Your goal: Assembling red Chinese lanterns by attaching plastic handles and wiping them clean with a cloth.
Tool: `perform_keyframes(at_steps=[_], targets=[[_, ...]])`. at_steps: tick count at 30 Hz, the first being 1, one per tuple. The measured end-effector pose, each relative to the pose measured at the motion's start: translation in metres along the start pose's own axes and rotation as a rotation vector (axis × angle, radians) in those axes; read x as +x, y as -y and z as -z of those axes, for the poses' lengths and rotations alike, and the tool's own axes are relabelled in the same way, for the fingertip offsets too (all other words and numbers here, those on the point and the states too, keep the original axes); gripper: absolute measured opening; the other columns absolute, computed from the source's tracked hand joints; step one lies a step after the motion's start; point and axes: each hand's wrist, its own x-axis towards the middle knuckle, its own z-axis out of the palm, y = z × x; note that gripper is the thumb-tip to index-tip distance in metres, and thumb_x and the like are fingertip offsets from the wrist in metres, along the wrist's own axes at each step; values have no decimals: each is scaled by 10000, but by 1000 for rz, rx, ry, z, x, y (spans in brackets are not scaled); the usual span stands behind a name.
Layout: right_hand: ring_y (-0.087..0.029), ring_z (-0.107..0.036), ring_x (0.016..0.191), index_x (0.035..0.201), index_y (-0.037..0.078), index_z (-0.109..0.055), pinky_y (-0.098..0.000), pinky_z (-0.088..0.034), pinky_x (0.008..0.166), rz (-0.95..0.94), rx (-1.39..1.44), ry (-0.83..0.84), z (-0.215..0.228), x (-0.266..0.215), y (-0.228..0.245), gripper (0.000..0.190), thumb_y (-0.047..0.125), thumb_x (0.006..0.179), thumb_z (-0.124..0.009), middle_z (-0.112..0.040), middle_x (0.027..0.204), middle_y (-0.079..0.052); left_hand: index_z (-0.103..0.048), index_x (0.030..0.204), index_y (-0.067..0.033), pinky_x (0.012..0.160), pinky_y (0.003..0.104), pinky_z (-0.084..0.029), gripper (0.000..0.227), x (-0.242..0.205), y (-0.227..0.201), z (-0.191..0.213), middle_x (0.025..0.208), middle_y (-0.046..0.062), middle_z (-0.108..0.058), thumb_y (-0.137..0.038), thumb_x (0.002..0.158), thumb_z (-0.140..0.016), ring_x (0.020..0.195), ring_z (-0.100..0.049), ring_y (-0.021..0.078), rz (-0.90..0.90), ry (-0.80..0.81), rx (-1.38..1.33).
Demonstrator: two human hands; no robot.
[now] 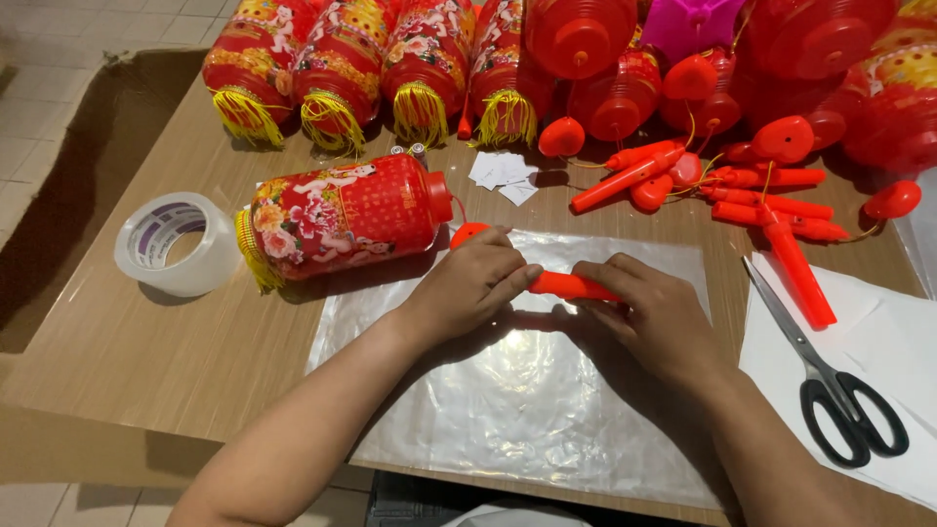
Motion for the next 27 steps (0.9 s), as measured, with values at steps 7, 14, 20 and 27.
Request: perform_keyframes(at_steps=[7, 14, 20, 27], targets=[[-364, -753, 861, 1245, 166, -720, -466, -600, 769, -64, 196, 24, 18, 7, 19, 376, 253, 880, -740, -753, 925, -107, -619, 1256, -69, 1216, 575, -273, 385, 4, -7, 1, 1063, 134, -689, -340, 984, -631, 1089, -646, 303, -48, 63, 88], [-335, -733, 724, 1231, 181, -726, -453, -595, 685, -21, 157, -28, 9, 5, 16, 370, 196, 862, -751, -728, 881, -92, -640, 979, -149, 1109, 532, -329, 418, -3, 6, -6, 734, 24, -620, -539, 1016, -494, 870, -635, 206, -55, -2, 294], [-314, -714, 663, 1197, 172, -737, -419, -587, 639, 29, 179, -119, 3, 3, 19, 346, 180, 853, -767, -750, 926, -87, -652, 1035, -150, 1107, 590, -284, 470, -1, 1, -4, 806, 36, -672, -591, 1004, -490, 911, -649, 220, -26, -65, 251], [-390, -737, 957, 1174, 149, -739, -492, -579, 813, 3, 250, -102, 15, 2, 26, 328, 171, 849, -773, -774, 1026, -109, -591, 1264, -112, 1108, 639, -200, 397, -1, -8, 0, 983, 64, -649, -422, 1018, -556, 1023, -641, 250, -9, 81, 227]])
